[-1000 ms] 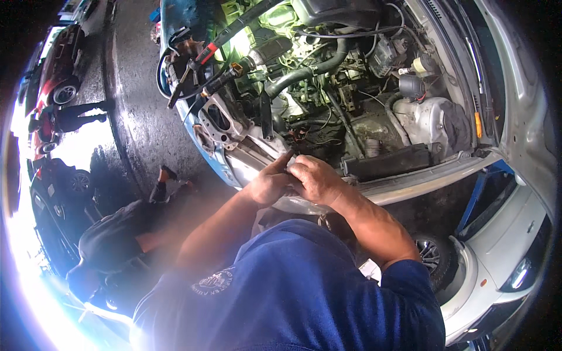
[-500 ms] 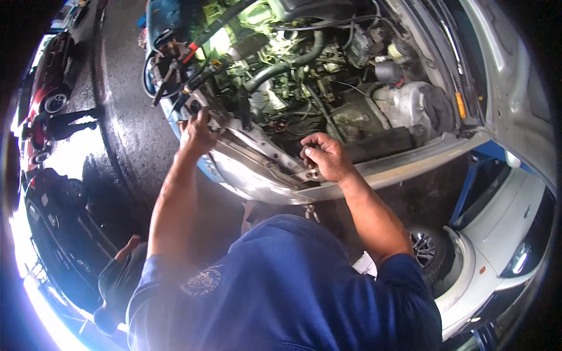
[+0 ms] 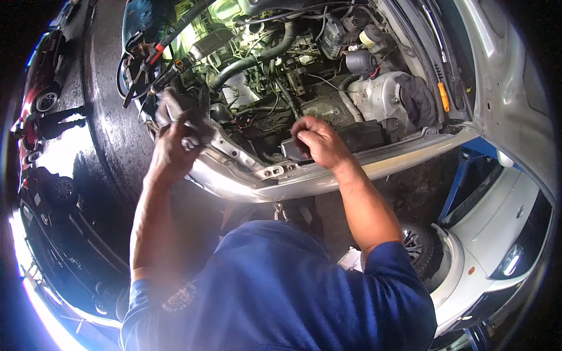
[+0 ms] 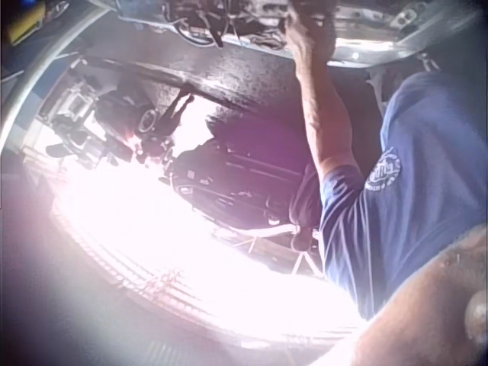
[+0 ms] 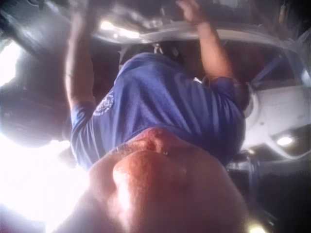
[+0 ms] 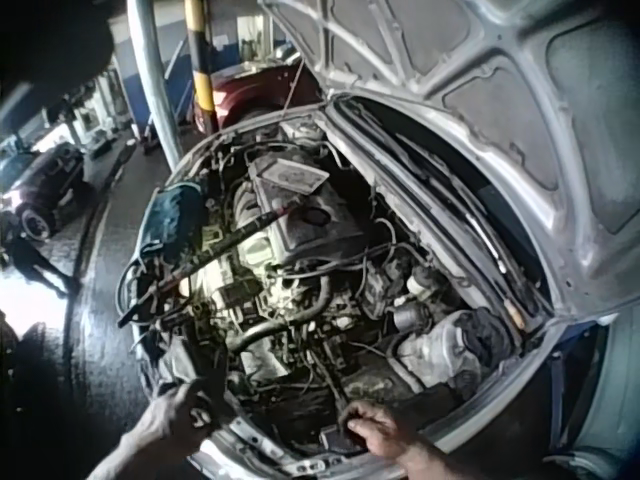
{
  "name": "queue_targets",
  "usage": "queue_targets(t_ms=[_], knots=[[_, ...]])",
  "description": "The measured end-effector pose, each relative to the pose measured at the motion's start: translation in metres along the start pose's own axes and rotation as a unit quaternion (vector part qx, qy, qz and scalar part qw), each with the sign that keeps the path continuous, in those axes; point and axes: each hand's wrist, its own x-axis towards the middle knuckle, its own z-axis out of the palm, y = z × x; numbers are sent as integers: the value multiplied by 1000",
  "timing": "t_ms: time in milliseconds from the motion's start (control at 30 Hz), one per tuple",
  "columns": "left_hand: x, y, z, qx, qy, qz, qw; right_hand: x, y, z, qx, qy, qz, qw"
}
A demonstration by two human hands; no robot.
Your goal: The person positions an under-hood work light across the engine bay and then works on engine components with their hands.
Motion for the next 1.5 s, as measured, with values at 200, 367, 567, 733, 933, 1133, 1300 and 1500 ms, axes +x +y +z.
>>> queue_targets(t_ms=[200,367,567,733,933,1133,1300,1500], knots=[[43,45,62,-7,-88,31,996,60,-23,22,-216,-23,14,976],[74,43,85,8,-87,65,994,80,-26,38,-174,0,82,981],[130,3,62,-83,22,20,996,108,-13,-11,-1,-17,159,987],[186,-13,53,2,-69,18,997,127,-9,-42,196,-114,185,956],[224,7,62,23,-158,3,987,144,12,-59,225,-119,202,946],[244,0,87,164,-170,-56,970,149,2,-54,-28,-38,203,978],[242,-30,100,207,-97,-62,972,118,-56,-66,-529,147,91,831],[237,-53,132,253,-72,-27,965,73,-62,-59,-496,135,37,857]])
